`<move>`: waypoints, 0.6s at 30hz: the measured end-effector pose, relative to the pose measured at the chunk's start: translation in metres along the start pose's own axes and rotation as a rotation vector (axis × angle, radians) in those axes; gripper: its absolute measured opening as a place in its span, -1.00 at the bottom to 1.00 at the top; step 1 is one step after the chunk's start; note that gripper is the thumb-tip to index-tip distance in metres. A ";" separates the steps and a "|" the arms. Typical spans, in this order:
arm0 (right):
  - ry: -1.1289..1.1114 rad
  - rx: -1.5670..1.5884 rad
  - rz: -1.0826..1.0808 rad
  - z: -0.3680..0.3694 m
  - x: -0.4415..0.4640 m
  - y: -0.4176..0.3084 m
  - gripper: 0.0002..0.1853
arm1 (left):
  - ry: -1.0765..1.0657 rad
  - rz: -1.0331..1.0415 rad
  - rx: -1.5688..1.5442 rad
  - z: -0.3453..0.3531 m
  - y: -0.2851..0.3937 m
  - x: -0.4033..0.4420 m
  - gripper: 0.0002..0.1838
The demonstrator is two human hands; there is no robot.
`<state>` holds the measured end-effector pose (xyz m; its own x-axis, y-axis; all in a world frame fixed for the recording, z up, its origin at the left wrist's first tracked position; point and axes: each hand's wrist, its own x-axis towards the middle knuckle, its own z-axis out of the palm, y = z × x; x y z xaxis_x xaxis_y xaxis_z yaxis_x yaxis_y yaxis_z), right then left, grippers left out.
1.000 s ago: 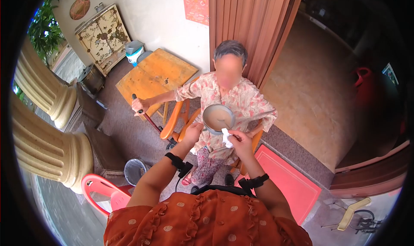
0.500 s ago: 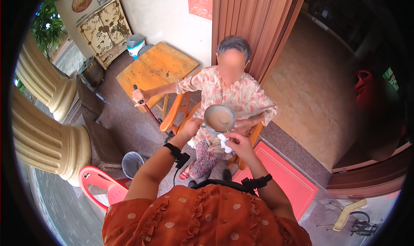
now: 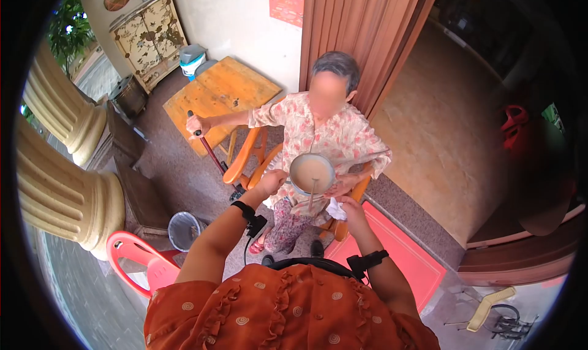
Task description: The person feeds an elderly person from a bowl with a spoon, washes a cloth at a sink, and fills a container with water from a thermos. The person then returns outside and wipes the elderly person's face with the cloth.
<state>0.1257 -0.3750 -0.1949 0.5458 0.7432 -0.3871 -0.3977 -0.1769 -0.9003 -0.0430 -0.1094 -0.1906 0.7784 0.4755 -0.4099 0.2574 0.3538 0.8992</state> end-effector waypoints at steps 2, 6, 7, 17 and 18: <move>-0.053 0.088 0.116 -0.001 0.006 0.006 -0.72 | -0.066 0.021 -0.006 -0.003 -0.002 -0.002 -0.62; -0.192 0.404 0.365 0.021 0.000 0.001 -0.50 | -0.161 -0.012 -0.054 -0.012 -0.015 0.000 -0.63; -0.211 0.401 0.375 0.023 0.003 0.003 -0.50 | -0.162 -0.006 -0.033 -0.012 -0.017 -0.001 -0.63; -0.392 0.585 0.424 0.047 0.024 0.025 -0.59 | -0.049 0.028 0.041 -0.023 -0.021 -0.033 -0.64; -0.402 0.577 0.430 0.051 0.026 0.024 -0.59 | -0.006 0.020 0.035 -0.024 -0.021 -0.034 -0.64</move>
<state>0.0924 -0.3272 -0.2161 -0.0029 0.8800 -0.4749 -0.8880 -0.2206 -0.4035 -0.0888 -0.1137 -0.1987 0.7873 0.4771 -0.3907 0.2613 0.3158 0.9122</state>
